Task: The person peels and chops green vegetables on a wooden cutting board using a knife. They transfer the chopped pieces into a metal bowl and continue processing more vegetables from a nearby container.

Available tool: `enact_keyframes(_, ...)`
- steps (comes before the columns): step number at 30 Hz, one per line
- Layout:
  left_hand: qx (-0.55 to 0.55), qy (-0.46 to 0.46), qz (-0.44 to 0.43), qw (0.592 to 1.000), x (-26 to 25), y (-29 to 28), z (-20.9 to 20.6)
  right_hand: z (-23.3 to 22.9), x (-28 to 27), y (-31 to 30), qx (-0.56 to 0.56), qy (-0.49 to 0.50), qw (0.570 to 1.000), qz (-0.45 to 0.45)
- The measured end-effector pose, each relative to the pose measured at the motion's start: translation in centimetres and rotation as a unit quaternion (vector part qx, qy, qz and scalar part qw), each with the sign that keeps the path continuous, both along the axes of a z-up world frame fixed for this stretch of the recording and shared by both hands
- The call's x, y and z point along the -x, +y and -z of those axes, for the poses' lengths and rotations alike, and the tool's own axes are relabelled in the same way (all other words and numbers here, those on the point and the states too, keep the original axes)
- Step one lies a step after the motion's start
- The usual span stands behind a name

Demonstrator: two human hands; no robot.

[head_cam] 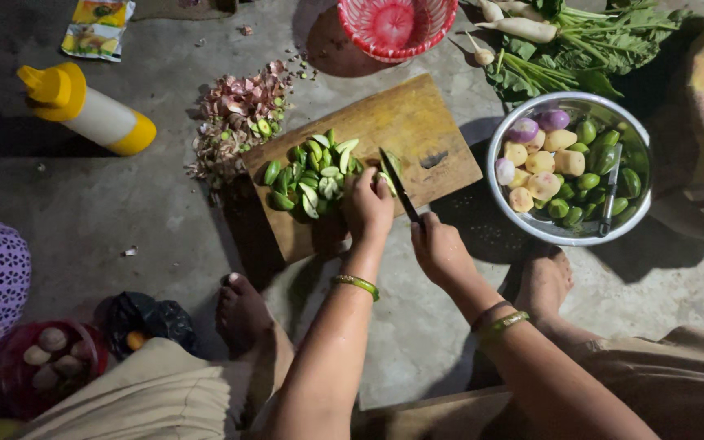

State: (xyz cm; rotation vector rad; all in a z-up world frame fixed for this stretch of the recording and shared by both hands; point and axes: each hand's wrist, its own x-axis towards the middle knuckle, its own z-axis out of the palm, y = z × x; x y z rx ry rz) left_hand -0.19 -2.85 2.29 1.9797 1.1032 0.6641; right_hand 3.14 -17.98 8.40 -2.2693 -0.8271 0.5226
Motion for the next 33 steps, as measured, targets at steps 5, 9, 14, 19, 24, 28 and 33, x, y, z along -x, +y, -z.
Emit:
enact_keyframes(5,-0.041,-0.037,-0.032,0.998,0.4,0.0,1.8,-1.0,0.3,2.0,0.012,-0.018,1.000,0.003)
enact_keyframes(9,-0.005,-0.057,-0.036,0.998,0.1,0.0,2.5,-0.5,0.2,2.2,0.090,-0.041,0.995,-0.023)
enact_keyframes(14,-0.016,-0.055,-0.038,0.998,0.2,-0.1,2.6,1.4,0.9,2.4,0.119,-0.058,0.990,-0.037)
enact_keyframes(19,-0.033,-0.076,-0.020,0.996,0.2,-0.3,2.2,2.3,1.0,2.9,0.195,-0.054,0.979,-0.038)
enact_keyframes(24,0.009,-0.090,-0.027,0.996,0.5,-0.5,1.7,3.3,1.2,3.2,0.189,-0.044,0.980,-0.039)
enact_keyframes(28,0.043,-0.114,-0.019,0.992,0.5,-0.6,1.6,4.5,0.8,3.1,0.157,-0.030,0.987,-0.037)
enact_keyframes(33,0.002,-0.130,-0.022,0.991,0.8,-0.8,2.8,5.3,0.6,2.9,0.097,-0.016,0.995,-0.015)
